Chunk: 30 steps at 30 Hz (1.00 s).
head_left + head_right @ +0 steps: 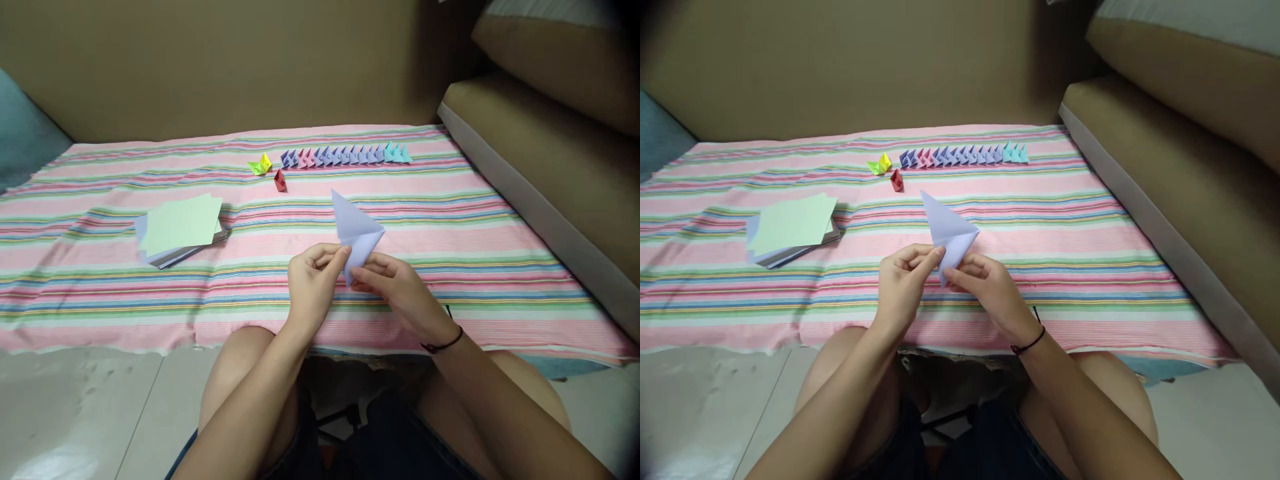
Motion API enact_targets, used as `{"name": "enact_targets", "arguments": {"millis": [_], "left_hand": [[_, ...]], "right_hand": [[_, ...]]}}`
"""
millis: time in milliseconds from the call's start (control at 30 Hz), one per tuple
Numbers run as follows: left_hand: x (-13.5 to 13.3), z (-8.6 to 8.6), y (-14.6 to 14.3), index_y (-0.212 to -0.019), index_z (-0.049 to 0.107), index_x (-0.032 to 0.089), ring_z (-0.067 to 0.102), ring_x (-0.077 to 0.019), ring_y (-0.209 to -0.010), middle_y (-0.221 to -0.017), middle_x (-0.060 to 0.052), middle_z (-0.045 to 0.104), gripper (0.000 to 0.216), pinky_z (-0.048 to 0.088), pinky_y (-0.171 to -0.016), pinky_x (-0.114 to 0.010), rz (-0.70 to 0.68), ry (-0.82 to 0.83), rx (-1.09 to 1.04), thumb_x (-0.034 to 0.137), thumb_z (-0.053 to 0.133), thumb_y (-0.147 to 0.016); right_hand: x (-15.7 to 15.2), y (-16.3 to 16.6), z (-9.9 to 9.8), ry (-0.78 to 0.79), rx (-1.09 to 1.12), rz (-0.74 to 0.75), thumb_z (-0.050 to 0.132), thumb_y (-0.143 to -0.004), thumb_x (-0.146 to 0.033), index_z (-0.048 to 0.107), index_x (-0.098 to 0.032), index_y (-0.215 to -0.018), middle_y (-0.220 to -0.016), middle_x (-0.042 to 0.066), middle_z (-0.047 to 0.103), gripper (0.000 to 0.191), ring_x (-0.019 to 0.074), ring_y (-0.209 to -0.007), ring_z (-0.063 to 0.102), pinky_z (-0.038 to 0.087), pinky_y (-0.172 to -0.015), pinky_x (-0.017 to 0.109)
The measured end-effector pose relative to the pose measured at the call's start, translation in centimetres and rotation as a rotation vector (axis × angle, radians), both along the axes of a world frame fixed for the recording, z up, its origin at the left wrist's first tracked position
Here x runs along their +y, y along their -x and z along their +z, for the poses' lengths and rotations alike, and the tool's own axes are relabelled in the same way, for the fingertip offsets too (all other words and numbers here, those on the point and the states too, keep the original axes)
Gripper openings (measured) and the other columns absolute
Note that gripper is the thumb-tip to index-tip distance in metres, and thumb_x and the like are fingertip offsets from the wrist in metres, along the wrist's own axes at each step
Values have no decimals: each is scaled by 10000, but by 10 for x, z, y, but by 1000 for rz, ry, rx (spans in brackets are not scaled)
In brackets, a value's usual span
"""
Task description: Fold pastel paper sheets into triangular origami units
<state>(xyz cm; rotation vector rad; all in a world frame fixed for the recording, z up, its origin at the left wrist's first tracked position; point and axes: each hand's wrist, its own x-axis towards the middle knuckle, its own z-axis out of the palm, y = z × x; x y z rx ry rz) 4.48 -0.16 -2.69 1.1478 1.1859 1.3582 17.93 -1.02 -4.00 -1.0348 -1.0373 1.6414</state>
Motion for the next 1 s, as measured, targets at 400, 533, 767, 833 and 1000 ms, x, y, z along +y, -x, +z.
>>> {"name": "enact_targets", "arguments": {"millis": [400, 533, 767, 833, 1000], "left_hand": [[2, -2, -2, -699, 698, 147, 560, -97, -536, -572, 10, 654, 181, 439, -570, -218, 3, 45, -21, 328, 707, -692], [0, 1, -5, -686, 690, 135, 566, -108, -528, -546, 5, 635, 196, 454, -547, -219, -49, 38, -12, 328, 727, -671], [-1, 2, -7, -681, 687, 143, 570, -106, -515, -553, 8, 645, 177, 460, -540, -221, -42, 16, 12, 318, 712, -690], [-1, 2, -7, -674, 688, 143, 561, -100, -500, -536, 15, 634, 185, 458, -533, -219, -29, 26, 3, 324, 721, -678], [1, -2, -6, -681, 680, 152, 493, -79, -410, -473, 38, 573, 200, 420, -447, -215, -25, 37, -39, 350, 708, -689]], "right_hand": [[-1, 7, -5, -54, -53, -92, 737, -683, -363, 664, -167, -727, -653, -6, 651, 213, 110, -621, 598, 506, -647, 256], [1, 3, -3, -44, -11, -60, 728, -698, -356, 688, -173, -802, -726, 2, 673, 215, 122, -689, 614, 518, -690, 260], [0, -1, -3, -76, -64, -106, 739, -687, -373, 710, -157, -723, -618, 6, 657, 221, 114, -596, 600, 515, -580, 225], [0, 0, -1, -43, -46, -93, 733, -685, -407, 713, -157, -717, -640, 14, 668, 253, 118, -609, 612, 529, -604, 233], [-2, 1, 0, 20, -32, 17, 705, -691, -478, 725, -162, -762, -685, 36, 702, 325, 133, -594, 646, 556, -648, 275]]}}
